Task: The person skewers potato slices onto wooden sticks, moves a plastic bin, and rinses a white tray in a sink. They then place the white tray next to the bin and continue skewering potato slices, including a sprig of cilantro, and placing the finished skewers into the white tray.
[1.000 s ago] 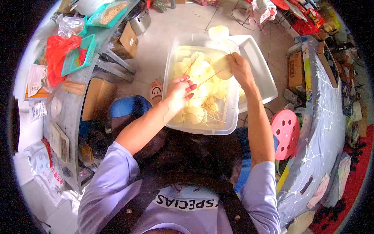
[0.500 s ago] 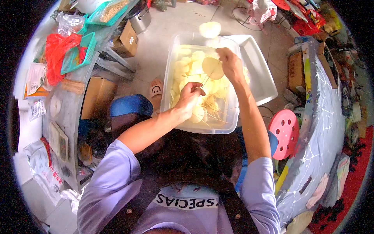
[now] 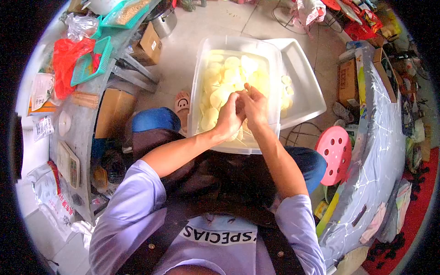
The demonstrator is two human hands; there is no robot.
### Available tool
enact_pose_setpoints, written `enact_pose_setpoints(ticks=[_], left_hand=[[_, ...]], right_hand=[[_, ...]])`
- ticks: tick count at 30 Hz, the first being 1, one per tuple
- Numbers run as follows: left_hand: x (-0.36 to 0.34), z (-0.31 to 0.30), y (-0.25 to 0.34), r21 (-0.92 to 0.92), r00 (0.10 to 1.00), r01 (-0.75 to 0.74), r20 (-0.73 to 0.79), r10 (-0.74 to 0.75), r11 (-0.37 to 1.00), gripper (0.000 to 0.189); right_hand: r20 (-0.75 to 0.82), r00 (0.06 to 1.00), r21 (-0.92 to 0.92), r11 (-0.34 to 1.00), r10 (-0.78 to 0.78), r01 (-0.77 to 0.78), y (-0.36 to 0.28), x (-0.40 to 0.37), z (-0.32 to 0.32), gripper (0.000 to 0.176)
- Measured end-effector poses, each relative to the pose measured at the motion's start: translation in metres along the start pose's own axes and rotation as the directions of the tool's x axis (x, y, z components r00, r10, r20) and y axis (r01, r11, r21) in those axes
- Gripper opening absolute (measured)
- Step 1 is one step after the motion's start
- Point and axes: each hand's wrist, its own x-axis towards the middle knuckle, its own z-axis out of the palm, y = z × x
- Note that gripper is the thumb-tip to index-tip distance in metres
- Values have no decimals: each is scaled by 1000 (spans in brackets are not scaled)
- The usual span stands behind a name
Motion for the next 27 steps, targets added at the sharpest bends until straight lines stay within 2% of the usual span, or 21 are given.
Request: enact_pose_setpoints(ticks=[1, 2, 3, 5, 6, 7, 9, 10, 12, 15, 16, 19, 20, 23, 26, 27], left_hand=[[-2, -1, 4, 52, 999, -16, 36, 14, 999, 28], [-2, -2, 8, 22, 987, 49, 154, -52, 999, 31], [-3, -3, 18, -20, 971, 42, 234, -36, 999, 32], [-1, -6, 30, -102, 921, 39, 389, 4, 994, 34], [2, -7, 25, 21, 921, 21, 388, -28, 1000, 33], [7, -11, 18, 184, 934, -117, 356, 45, 976, 33], [22, -21, 5, 488, 920, -356, 333, 206, 797, 33], [29, -25, 11, 602, 946, -233, 323, 34, 764, 34], [43, -32, 1, 772, 974, -216, 213, 77, 597, 39], [71, -34, -44, 877, 979, -192, 138, 152, 441, 43], [77, -34, -52, 900, 979, -175, 118, 164, 400, 44], [84, -31, -56, 901, 981, -182, 138, 135, 394, 44], [86, -29, -52, 905, 975, -198, 142, 171, 376, 41], [88, -27, -42, 914, 984, -176, 149, 100, 367, 28], [86, -31, -43, 900, 964, -259, 216, 158, 350, 13], [85, -32, -41, 881, 957, -273, 208, 203, 386, 9]], right_hand=[[-28, 999, -15, 1000, -19, 18, -2, 0, -5, 34], [-56, 998, -27, 999, -36, 35, -6, 0, -13, 34], [-83, 995, -38, 998, -53, 50, -10, 1, -21, 35], [-140, 980, 70, 985, -145, 156, -16, 16, -47, 34], [-217, 957, 10, 979, -195, 202, -20, 27, -65, 35], [-286, 924, -64, 967, -253, 245, -25, 37, -85, 34], [-401, 851, -370, 910, -340, 189, -2, 81, -143, 31], [-407, 867, -474, 878, -287, 68, 15, 100, -171, 28], [-528, 848, -567, 761, -42, -315, 85, 152, -228, 25], [-538, 840, -407, 854, 61, -323, 144, 174, -249, 25], [-519, 845, -412, 828, 130, -380, 138, 174, -247, 32], [-478, 858, -518, 729, 187, -447, 120, 178, -241, 38], [-469, 846, -807, 513, -253, -293, 160, 202, -262, 48], [-335, 883, -866, 476, -328, -151, 87, 178, -228, 44], [-176, 848, -780, 597, -500, 190, 17, 126, -167, 32], [-109, 881, -733, 636, -460, 241, 4, 107, -145, 24]])
